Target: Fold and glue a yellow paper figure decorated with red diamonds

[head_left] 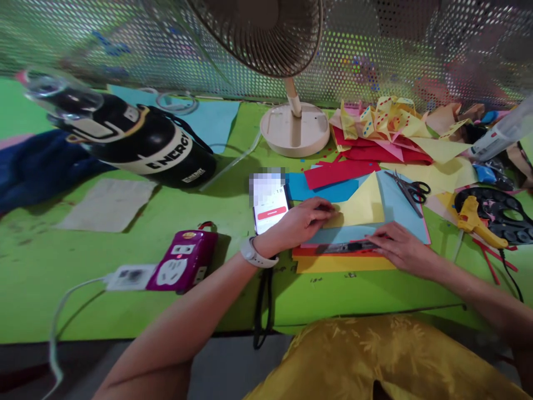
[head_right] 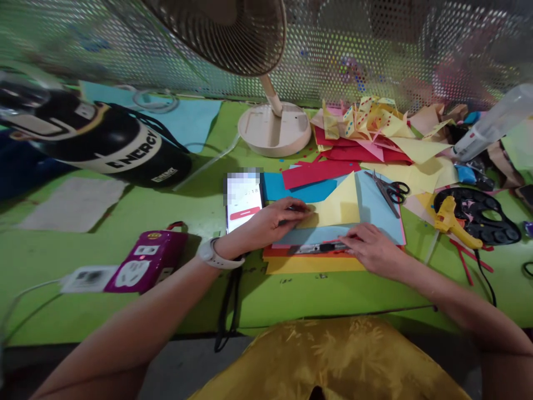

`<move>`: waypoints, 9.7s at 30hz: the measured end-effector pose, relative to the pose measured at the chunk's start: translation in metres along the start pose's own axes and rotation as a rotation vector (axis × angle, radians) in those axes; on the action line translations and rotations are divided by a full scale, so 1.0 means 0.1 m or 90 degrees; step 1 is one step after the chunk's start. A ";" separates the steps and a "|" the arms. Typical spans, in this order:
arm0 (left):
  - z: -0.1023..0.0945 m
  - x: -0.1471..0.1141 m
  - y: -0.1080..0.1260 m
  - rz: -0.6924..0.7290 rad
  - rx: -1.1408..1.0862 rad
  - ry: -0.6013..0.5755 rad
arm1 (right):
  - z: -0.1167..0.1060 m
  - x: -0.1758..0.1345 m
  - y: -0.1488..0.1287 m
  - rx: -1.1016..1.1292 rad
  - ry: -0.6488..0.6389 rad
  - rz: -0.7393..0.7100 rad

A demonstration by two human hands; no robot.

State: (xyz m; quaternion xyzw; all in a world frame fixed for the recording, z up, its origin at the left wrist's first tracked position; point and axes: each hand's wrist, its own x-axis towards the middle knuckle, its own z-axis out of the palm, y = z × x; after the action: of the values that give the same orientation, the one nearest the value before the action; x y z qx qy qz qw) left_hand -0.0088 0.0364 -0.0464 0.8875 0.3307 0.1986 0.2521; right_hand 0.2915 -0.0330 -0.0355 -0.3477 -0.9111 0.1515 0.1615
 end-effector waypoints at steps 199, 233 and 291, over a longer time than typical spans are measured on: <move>0.51 -0.02 0.60 0.062 0.233 -0.092 | 0.04 0.01 0.09 -0.214 -0.109 0.051; 0.07 0.67 0.58 -0.287 -0.110 -0.242 | -0.41 0.88 0.22 0.168 -0.380 0.392; 0.07 0.10 0.18 0.185 0.343 -0.020 | -0.19 0.28 0.23 -0.435 -0.108 -0.126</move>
State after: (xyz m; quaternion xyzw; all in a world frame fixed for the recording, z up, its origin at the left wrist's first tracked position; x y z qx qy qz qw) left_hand 0.0115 0.0292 -0.0397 0.9634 0.2371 0.1237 -0.0184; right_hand 0.2923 0.0057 -0.0214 -0.2779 -0.9486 -0.1495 -0.0259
